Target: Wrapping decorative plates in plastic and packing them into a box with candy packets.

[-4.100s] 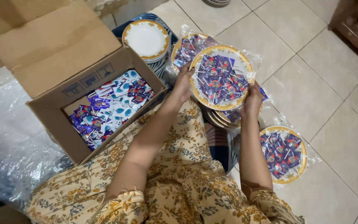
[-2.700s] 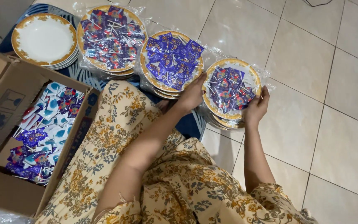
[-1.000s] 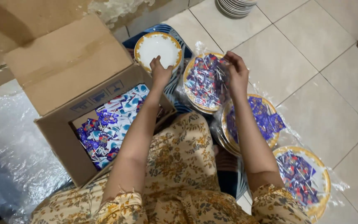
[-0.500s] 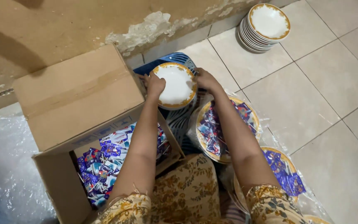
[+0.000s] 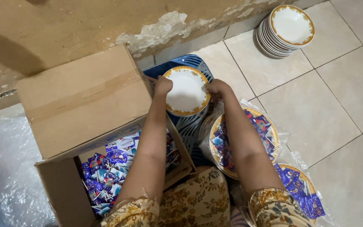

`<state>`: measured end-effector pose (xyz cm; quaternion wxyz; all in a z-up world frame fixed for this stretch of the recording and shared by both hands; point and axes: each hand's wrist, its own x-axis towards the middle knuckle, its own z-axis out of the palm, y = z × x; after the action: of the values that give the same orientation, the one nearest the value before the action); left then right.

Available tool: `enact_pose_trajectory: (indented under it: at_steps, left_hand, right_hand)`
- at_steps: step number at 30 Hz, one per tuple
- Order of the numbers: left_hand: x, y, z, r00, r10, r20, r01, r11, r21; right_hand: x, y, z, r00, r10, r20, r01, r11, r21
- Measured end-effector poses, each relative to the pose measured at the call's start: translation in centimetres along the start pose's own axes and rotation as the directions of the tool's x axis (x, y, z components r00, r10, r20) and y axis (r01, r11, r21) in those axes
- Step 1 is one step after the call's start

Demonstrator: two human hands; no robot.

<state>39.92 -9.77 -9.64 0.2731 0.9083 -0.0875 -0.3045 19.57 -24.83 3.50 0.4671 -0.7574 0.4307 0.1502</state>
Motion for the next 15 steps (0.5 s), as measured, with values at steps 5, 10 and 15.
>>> enact_pose_trajectory:
  at_steps: [5,10,15]
  left_hand:
    - [9.0,-3.1,6.2,0.997,0.067,0.037,-0.067,0.998,-0.005]
    - [1.5,0.0,1.6,0.997,0.046,0.054,-0.041,0.995,-0.096]
    - [-1.0,0.2,-0.5,0.999,0.033,0.000,-0.032,0.978,-0.208]
  right_hand:
    - [3.6,1.4,0.3,1.000,-0.027,-0.016,0.024,0.991,-0.130]
    - [6.1,0.9,-0.1,0.991,-0.106,-0.086,0.072,0.940,-0.333]
    - [6.0,-0.9,-1.1,0.887,-0.312,-0.341,0.309,0.949,-0.064]
